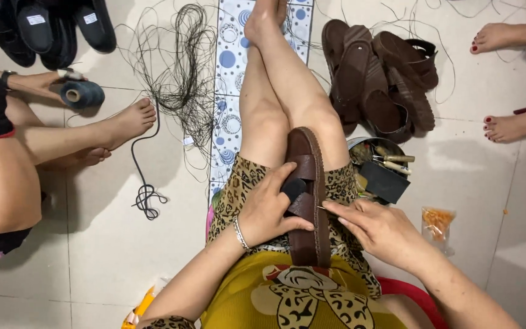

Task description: Hand-sewing a leather strap onto a sandal sole using a needle and thread while sitting on the floor.

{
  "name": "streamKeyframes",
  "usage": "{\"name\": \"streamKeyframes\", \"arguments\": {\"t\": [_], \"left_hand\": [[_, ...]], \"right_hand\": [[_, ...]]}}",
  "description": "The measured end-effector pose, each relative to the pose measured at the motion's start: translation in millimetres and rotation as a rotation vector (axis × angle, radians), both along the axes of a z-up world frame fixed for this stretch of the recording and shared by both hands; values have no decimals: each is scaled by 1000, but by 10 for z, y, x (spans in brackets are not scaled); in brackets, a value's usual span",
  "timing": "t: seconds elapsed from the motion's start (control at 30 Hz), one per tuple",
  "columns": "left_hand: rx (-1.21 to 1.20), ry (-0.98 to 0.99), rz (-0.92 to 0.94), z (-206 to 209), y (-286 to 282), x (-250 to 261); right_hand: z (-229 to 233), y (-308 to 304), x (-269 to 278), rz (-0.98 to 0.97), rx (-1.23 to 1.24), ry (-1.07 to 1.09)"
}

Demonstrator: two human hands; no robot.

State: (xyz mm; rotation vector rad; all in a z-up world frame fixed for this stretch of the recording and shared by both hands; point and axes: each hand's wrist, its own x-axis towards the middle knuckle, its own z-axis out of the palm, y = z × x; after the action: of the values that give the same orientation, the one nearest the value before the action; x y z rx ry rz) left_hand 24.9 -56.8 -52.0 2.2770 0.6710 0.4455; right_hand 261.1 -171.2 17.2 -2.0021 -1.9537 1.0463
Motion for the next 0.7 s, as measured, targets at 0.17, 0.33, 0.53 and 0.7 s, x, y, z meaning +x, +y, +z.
{"name": "streamKeyframes", "arguments": {"t": [0.17, 0.33, 0.53, 0.7], "left_hand": [[31, -161, 30, -71, -18, -6], [31, -124, 13, -45, -5, -5], [52, -102, 6, -12, -4, 23], [66, -112, -99, 76, -6, 47]], "right_hand": [[61, 154, 38, 185, -62, -124], [310, 393, 33, 293, -152, -180], [305, 410, -88, 524, -8, -418], [-67, 321, -361, 482, 232, -441]]}}
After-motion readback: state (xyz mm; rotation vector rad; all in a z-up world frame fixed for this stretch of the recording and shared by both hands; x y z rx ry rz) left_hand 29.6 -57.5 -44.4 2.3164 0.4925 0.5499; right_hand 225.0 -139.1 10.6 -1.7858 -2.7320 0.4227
